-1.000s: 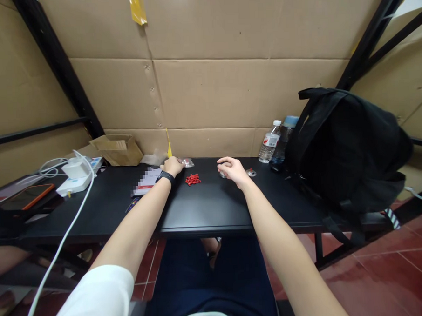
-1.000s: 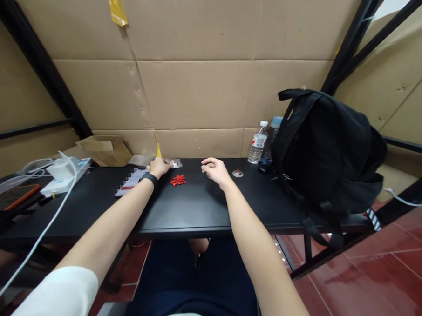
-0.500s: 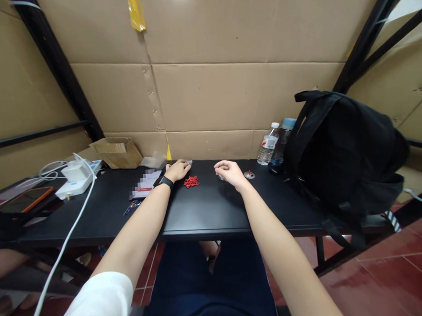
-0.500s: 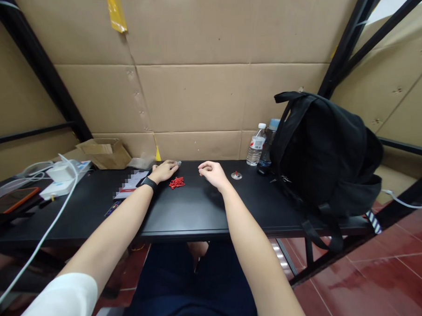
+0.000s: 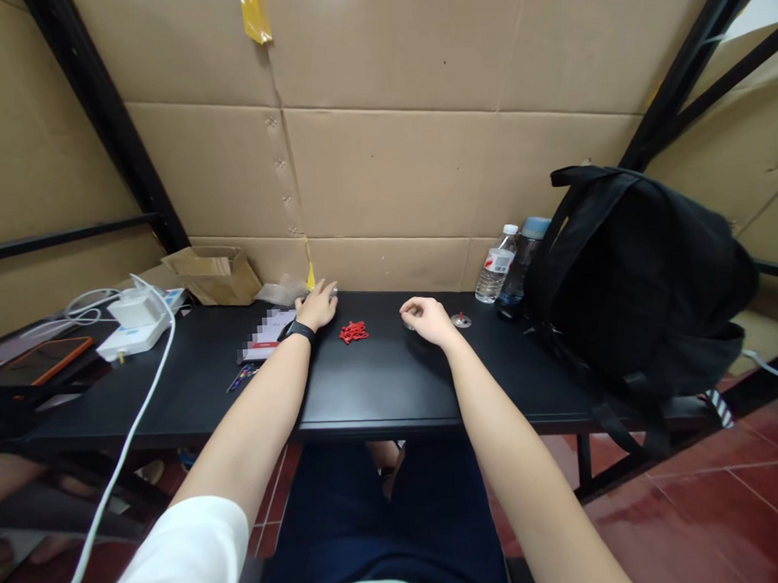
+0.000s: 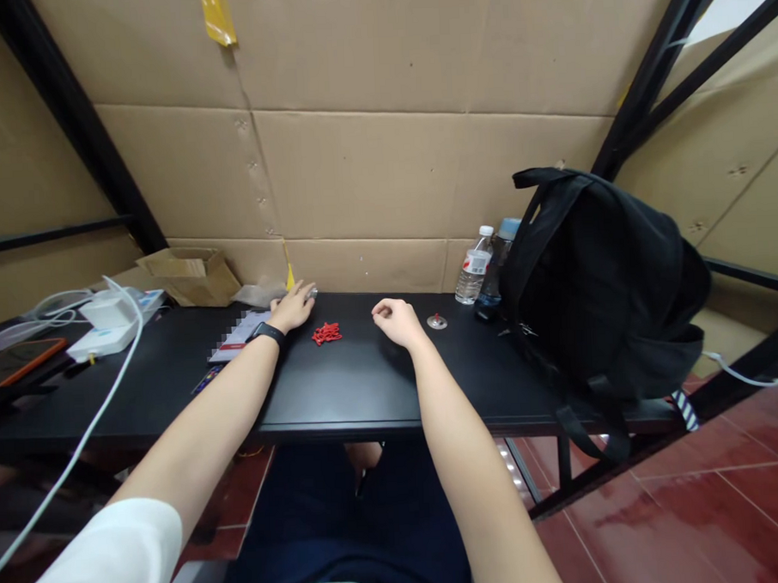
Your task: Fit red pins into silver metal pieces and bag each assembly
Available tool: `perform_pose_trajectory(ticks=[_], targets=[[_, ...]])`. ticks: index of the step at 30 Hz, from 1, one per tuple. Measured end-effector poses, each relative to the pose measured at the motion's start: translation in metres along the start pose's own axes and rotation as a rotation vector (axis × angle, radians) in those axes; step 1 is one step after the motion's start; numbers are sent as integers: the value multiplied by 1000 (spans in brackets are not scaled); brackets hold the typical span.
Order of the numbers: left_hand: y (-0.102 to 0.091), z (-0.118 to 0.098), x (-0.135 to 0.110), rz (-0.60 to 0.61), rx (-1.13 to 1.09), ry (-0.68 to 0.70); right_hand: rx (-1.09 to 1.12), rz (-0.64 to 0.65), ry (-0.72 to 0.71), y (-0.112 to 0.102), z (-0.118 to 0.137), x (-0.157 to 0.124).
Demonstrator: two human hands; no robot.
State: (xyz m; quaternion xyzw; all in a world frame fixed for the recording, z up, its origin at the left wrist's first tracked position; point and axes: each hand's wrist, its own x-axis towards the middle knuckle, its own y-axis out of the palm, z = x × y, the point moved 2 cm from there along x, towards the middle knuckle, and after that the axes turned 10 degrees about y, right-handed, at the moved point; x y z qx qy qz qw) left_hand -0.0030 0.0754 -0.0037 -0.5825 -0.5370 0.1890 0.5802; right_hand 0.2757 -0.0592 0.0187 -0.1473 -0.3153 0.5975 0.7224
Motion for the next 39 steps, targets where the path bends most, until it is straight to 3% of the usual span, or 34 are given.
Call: perform_pose_trajectory(ticks=[2, 5, 8, 14, 19, 25, 35, 39], targets=[[-5, -6, -1, -55, -43, 81, -158, -67, -15, -4, 0, -1], [-14, -20, -9, 54, -178, 252, -343, -131, 53, -9, -3, -4], [-26, -37, -24, 164, -344, 401, -444, -94, 169, -9, -7, -6], [-39, -56, -47, 121, -384, 559, -431, -14, 234, -5, -18, -3], [-30, -64, -47, 189, -211, 528, -377, -31, 229, -5, -22, -2], [-21, -73, -48, 196, -173, 533, -381, -41, 189, -4, -21, -2], [-10, -83, -52, 164, -78, 566, -366, -33, 179, -3, -25, 0], [-12, -93, -54, 84, -123, 549, -338, -39, 200, -2, -27, 1]])
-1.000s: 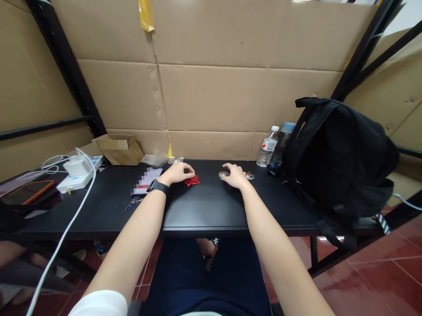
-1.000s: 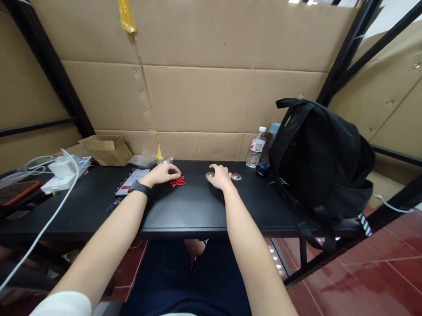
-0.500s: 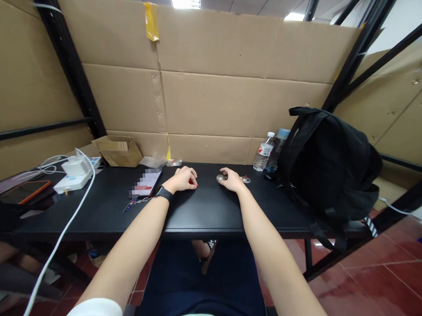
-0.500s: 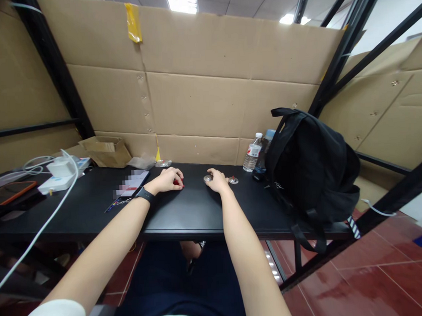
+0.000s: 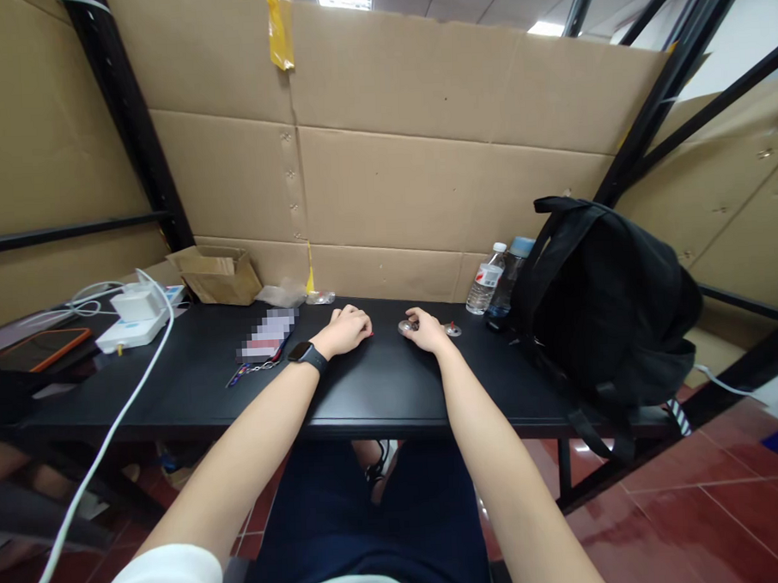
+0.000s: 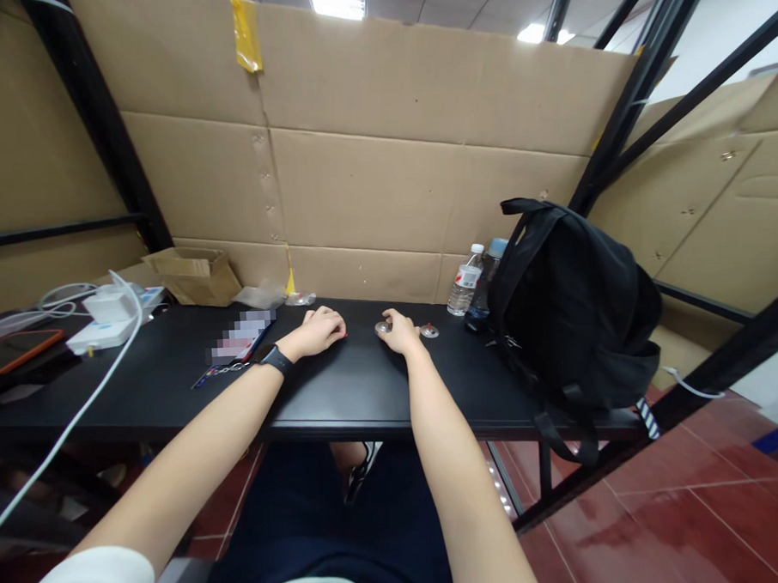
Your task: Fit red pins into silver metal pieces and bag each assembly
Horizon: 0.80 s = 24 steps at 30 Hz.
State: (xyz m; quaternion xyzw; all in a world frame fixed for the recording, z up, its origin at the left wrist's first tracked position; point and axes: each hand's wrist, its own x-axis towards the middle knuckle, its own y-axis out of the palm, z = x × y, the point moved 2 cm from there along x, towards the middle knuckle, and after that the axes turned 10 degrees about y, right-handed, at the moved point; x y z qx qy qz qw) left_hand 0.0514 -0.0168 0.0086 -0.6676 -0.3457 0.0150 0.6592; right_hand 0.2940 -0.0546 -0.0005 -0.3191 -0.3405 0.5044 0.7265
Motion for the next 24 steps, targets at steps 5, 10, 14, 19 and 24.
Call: perform_pose_trajectory(ticks=[5, 10, 14, 19, 24], targets=[[-9, -11, 7, -160, -145, -55, 65, 6, -24, 1, -2, 3], [-15, -13, 8, -236, -211, -72, 138, -4, -32, 4, -10, 11], [-14, -10, 7, -278, -236, -112, 173, 0, -56, 6, -15, 16], [-15, -11, 8, -278, -188, -94, 154, -14, -61, 7, -17, 16], [-15, -13, 8, -267, -129, -113, 141, -24, -41, 6, -17, 15]])
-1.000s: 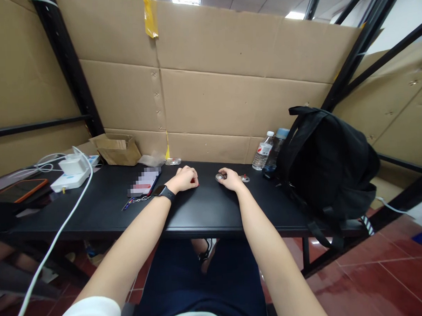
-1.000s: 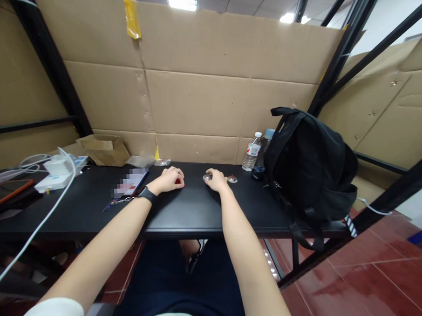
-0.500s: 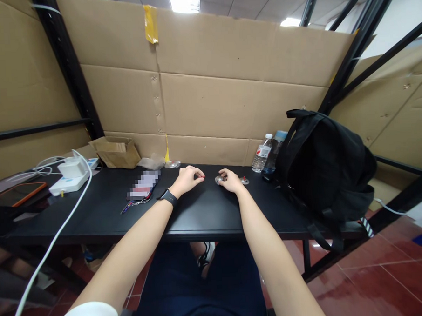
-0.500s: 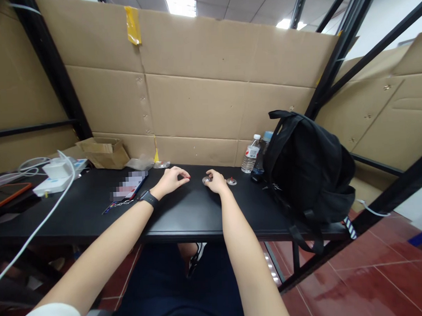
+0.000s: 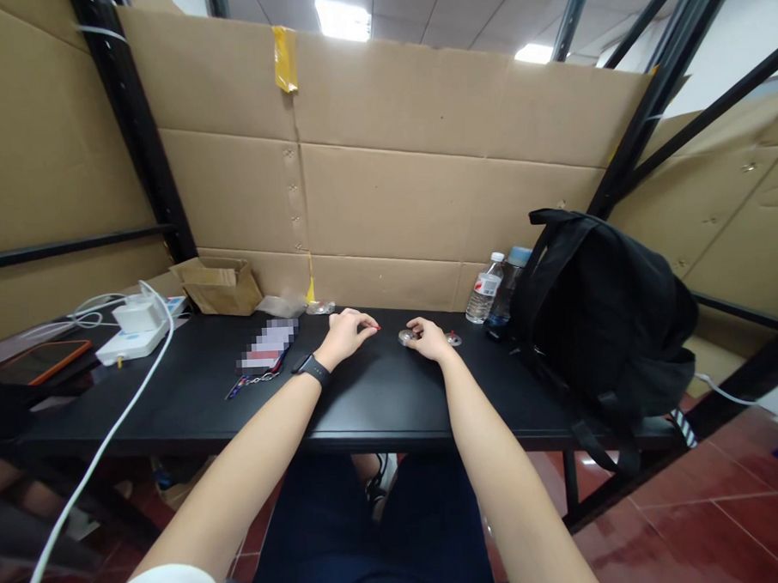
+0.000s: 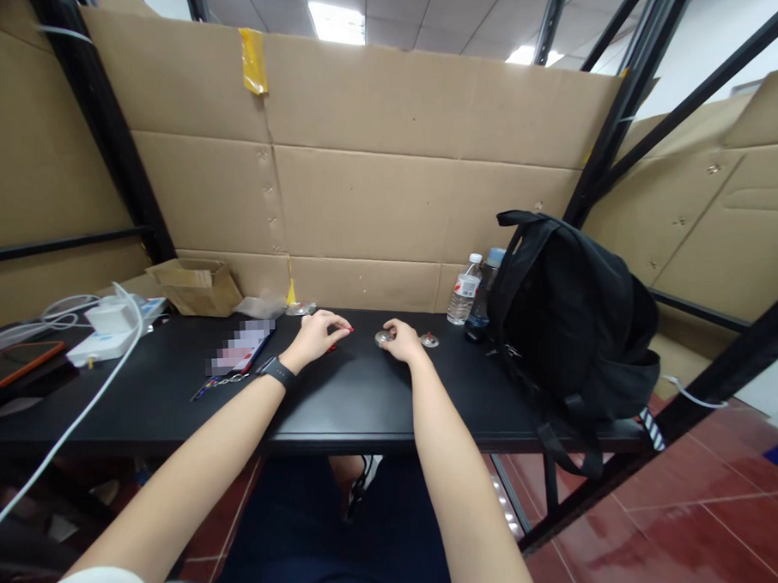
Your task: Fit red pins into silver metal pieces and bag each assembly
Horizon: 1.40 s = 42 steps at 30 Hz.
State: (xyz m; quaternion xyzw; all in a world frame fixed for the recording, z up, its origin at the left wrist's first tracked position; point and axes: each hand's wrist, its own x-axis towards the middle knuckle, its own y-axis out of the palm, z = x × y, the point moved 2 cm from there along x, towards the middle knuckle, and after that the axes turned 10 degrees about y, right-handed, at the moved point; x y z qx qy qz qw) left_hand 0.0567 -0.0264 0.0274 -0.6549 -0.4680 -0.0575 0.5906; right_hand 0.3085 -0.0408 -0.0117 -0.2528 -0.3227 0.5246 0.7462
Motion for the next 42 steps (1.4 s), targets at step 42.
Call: perform_pose_trajectory(ticks=[42], targets=[[3, -6, 0, -134, 32, -83, 754, 149, -247, 5, 66, -31]])
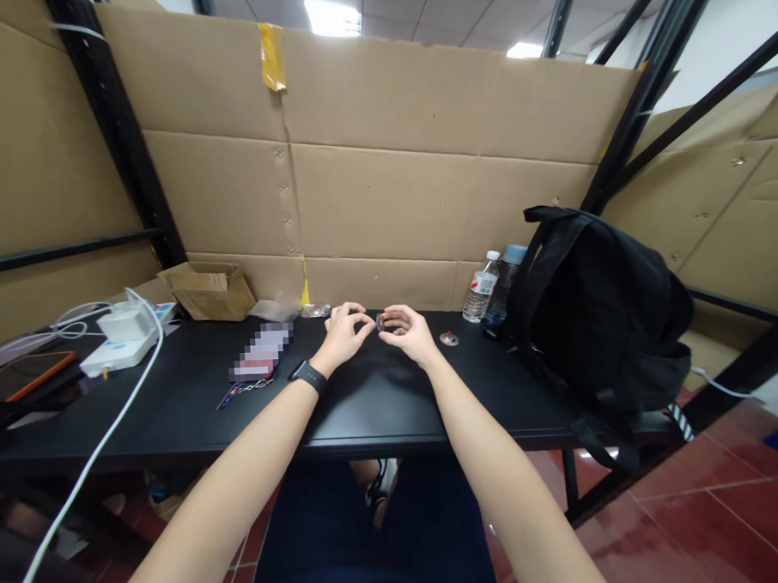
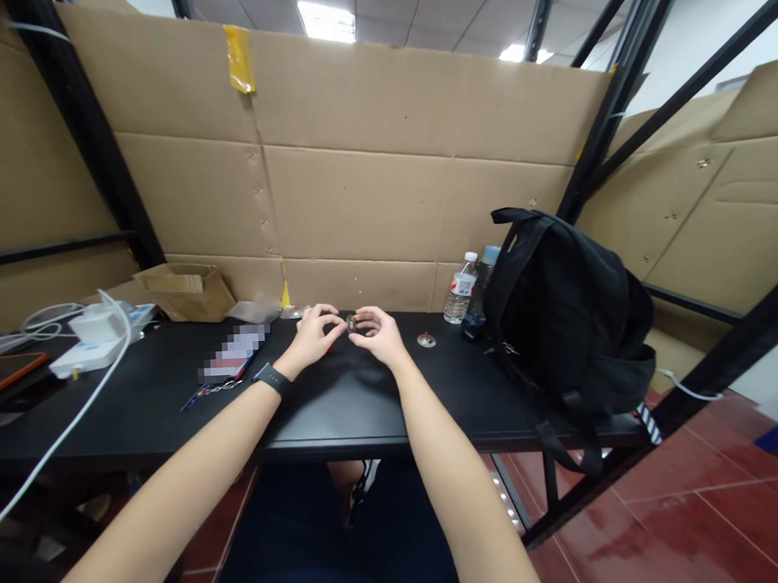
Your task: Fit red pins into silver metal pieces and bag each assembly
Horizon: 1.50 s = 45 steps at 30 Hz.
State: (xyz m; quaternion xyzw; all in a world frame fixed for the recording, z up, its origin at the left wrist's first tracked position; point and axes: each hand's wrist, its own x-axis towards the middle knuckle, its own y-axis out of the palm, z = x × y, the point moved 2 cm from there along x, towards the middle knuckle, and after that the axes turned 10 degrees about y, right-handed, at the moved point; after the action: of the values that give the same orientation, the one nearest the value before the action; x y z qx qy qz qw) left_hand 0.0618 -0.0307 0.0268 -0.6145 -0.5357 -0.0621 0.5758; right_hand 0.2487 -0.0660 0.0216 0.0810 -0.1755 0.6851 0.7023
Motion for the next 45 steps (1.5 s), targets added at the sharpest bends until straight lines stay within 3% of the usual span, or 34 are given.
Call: perform_pose_trajectory(ticks=[13, 26, 36, 45], targets=[[1, -4, -1, -4, -25, 29, 76, 55, 47, 7, 3, -4], [-7, -12, 0, -13, 73, 144, 98, 89, 78, 5, -8, -1], [-6, -18, -1, -20, 80, 144, -61, 83, 128, -2, -4, 0], [-5, -17, -2, 21, 38, 136, -291, 83, 18, -4, -12, 4]])
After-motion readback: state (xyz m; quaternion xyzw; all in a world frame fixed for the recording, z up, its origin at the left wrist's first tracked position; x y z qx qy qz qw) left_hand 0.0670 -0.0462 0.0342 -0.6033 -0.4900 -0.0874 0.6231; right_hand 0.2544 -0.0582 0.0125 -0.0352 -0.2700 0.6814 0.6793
